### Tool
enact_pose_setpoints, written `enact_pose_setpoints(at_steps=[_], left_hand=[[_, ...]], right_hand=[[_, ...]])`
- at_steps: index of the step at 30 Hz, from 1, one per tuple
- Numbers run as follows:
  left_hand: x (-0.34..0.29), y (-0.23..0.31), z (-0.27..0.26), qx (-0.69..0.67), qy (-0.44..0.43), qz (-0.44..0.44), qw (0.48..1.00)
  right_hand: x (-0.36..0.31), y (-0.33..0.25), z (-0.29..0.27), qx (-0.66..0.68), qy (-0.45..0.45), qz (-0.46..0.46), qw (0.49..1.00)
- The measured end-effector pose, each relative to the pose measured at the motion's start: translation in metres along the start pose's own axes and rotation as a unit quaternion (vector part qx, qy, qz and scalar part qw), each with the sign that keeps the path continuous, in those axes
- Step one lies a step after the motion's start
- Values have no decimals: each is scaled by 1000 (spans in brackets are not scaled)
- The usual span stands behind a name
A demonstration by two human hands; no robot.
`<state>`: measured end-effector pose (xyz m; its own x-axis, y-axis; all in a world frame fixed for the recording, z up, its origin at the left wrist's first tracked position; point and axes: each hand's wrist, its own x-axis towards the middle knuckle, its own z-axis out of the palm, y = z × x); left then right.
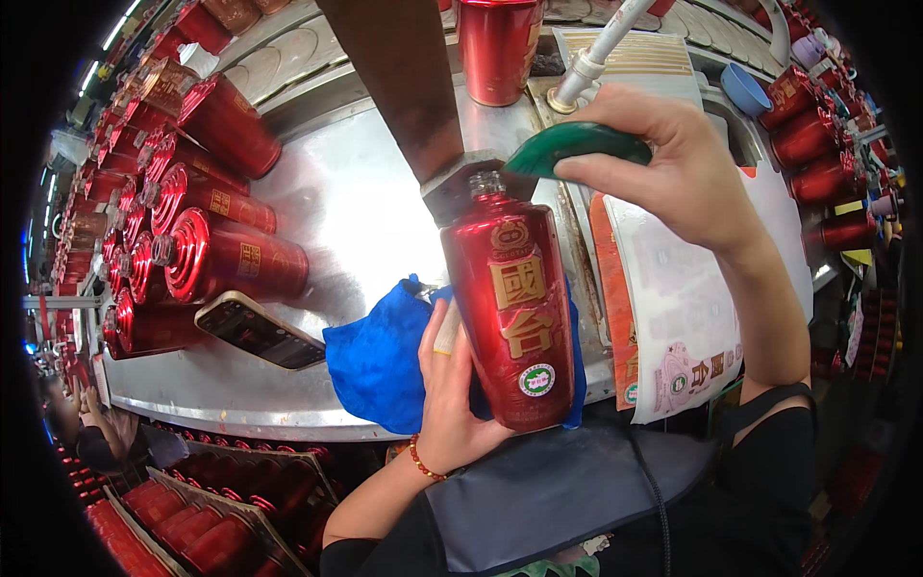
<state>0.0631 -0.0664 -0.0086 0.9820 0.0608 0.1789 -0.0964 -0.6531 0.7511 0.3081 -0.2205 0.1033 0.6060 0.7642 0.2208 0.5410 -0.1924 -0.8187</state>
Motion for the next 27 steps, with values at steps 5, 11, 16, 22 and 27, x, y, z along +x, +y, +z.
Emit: enact_pose_setpoints(at_steps=[5, 11, 16, 22, 27], left_hand=[[-1, -4, 2, 1, 6, 11, 1000], [-9, 8, -18, 32, -6, 7, 999], [-5, 7, -23, 3, 0, 9, 1000], [12, -2, 1, -13, 66, 77, 995], [4, -15, 15, -112, 57, 39, 991]], right_hand=[[0, 4, 8, -19, -38, -74, 996], [-10, -13, 19, -152, 18, -236, 960], [-66, -30, 50, -191, 7, -283, 940], [-50, -25, 37, -232, 55, -251, 938], [-55, -30, 35, -261, 45, -243, 933]])
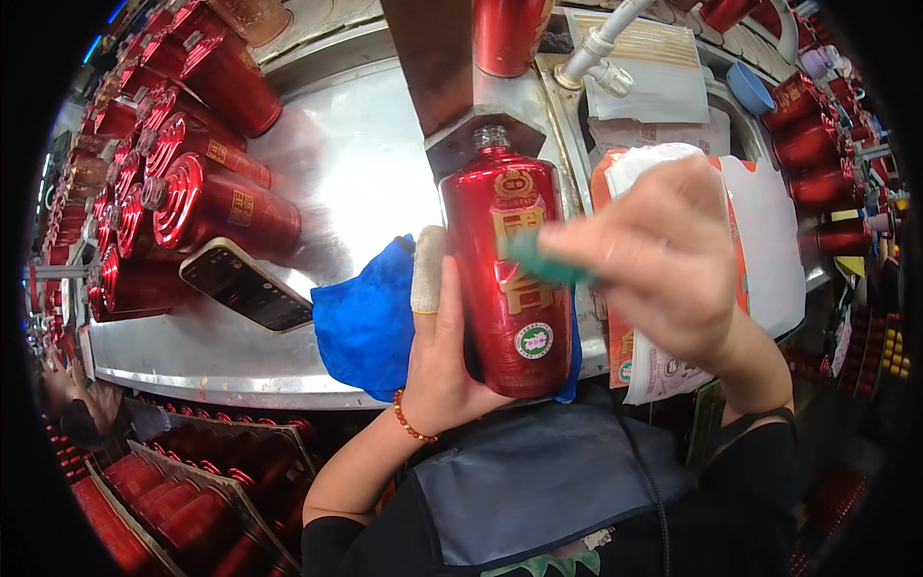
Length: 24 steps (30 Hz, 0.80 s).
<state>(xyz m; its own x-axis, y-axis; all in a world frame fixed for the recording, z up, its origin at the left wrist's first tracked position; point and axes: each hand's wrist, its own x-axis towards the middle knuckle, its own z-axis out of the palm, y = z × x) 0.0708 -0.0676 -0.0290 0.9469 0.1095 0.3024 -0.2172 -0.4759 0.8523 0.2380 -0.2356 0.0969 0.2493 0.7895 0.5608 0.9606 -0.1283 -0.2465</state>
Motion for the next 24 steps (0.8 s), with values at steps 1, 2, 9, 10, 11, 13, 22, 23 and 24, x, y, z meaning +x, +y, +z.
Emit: enact_pose_setpoints(at_steps=[1, 2, 9, 10, 11, 13, 22, 23, 24], left_hand=[[0, -2, 1, -9, 0, -3, 1000], [-2, -3, 2, -20, -2, -8, 1000], [7, 9, -8, 93, -9, 28, 995], [10, 11, -10, 91, -10, 39, 995], [12, 11, -10, 89, -10, 49, 995], [15, 13, -9, 91, 2, 73, 993], [2, 0, -2, 17, 2, 13, 1000], [1, -1, -3, 31, 3, 20, 999], [3, 5, -5, 57, 5, 25, 998]], right_hand=[[1, 0, -1, -3, -4, 9, 1000], [0, -2, -3, -5, -9, 21, 1000], [-34, -3, 8, 312, -1, 409, 858], [-39, 9, 9, 426, 49, 504, 750], [-44, 4, 8, 394, 61, 506, 765], [-52, -10, 9, 352, 63, 426, 831], [-50, -7, 10, 317, -4, 279, 906], [-48, -2, 8, 254, 29, 293, 921], [-46, 4, 5, 189, 59, 304, 932]])
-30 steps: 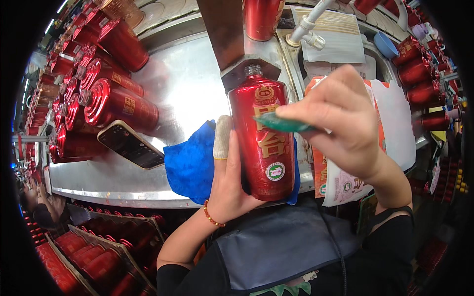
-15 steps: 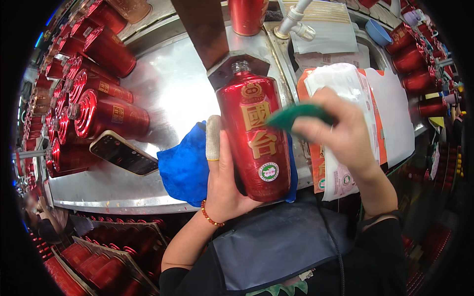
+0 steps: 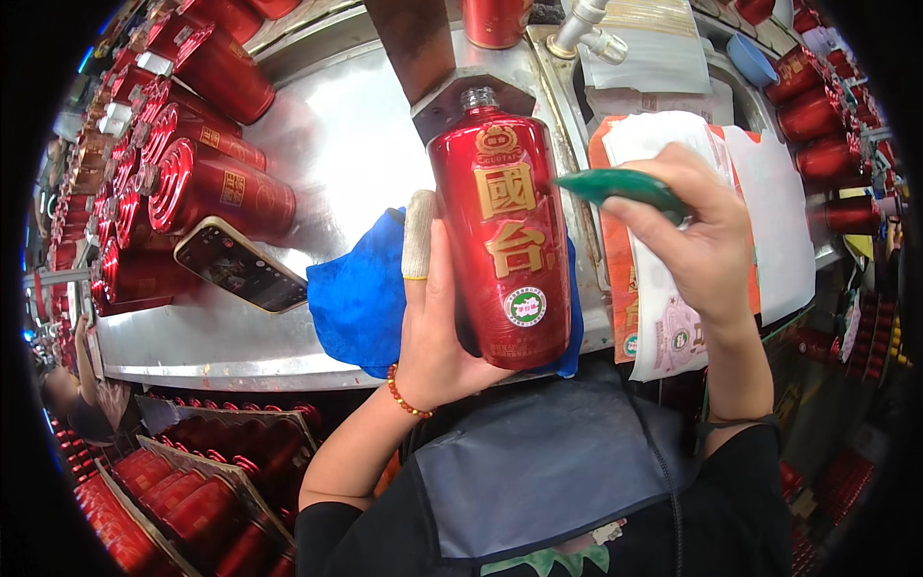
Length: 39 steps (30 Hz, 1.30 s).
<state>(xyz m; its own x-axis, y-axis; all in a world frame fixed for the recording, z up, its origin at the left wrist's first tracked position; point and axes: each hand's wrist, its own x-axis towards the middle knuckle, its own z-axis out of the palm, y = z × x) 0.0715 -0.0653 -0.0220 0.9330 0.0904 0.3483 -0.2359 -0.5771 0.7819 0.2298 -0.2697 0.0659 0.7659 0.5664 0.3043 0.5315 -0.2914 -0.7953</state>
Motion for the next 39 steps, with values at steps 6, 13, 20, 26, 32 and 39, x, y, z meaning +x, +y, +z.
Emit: enact_pose_setpoints(at_steps=[6, 13, 20, 26, 32, 39], left_hand=[[5, 3, -3, 9, 9, 6, 1000], [11, 6, -5, 18, 43, 47, 998], [11, 8, -8, 0, 49, 41, 998], [9, 7, -7, 17, 47, 40, 998], [-9, 10, -36, 182, 17, 106, 977], [-16, -7, -70, 327, -102, -6, 939]], right_hand=[[-5, -35, 16, -141, -65, -253, 955], [2, -49, 14, -197, -84, -267, 940], [13, -52, 13, -237, -79, -279, 927], [31, -50, 5, -190, -130, -195, 953], [48, -44, -4, -64, -106, -39, 991], [40, -31, -10, -53, -24, -76, 995]])
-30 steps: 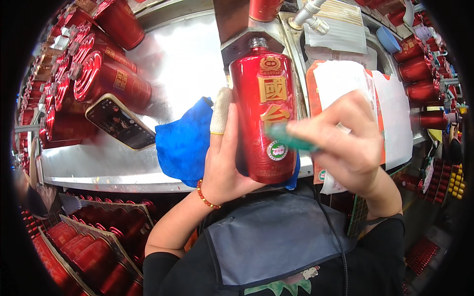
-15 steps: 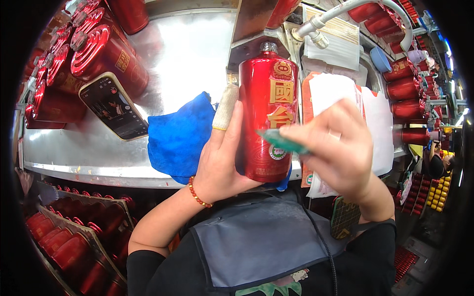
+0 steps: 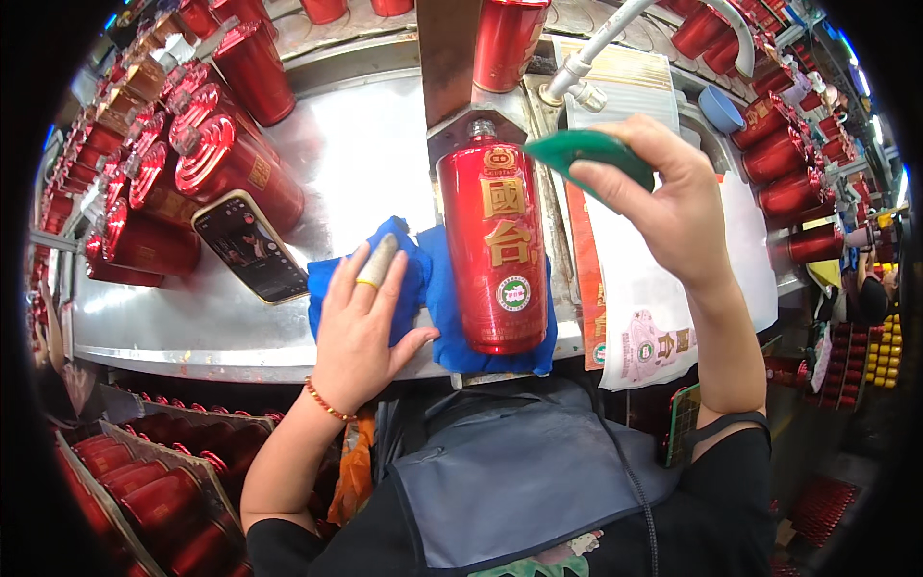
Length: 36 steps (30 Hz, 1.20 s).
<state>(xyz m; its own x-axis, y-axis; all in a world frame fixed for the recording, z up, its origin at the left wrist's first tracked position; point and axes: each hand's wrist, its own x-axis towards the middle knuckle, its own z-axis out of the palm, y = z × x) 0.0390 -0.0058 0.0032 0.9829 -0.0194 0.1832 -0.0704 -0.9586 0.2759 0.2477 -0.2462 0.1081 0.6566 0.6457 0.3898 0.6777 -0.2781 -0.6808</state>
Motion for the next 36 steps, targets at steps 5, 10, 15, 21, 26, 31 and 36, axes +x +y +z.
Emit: enact_pose_setpoints(at_steps=[5, 10, 15, 21, 26, 31, 36], left_hand=[[0, 1, 7, -11, 17, -16, 1000], [19, 12, -31, -113, 245, -37, 962], [90, 74, -39, -67, 165, 114, 977], [127, 76, -31, -102, 85, 179, 975], [114, 74, -24, -162, 5, 331, 930], [103, 64, -25, -206, -23, 390, 897], [141, 47, -32, -199, 45, 311, 928]], right_hand=[[-31, 12, -16, 133, 82, 115, 981], [-75, 22, -31, 202, 155, 166, 953], [-78, 33, -25, 256, 176, 187, 932], [-87, 49, -30, 252, 174, 207, 929], [-102, 52, -36, 260, 195, 196, 925], [-104, 47, -32, 274, 179, 204, 923], [-96, 41, -28, 259, 161, 210, 929]])
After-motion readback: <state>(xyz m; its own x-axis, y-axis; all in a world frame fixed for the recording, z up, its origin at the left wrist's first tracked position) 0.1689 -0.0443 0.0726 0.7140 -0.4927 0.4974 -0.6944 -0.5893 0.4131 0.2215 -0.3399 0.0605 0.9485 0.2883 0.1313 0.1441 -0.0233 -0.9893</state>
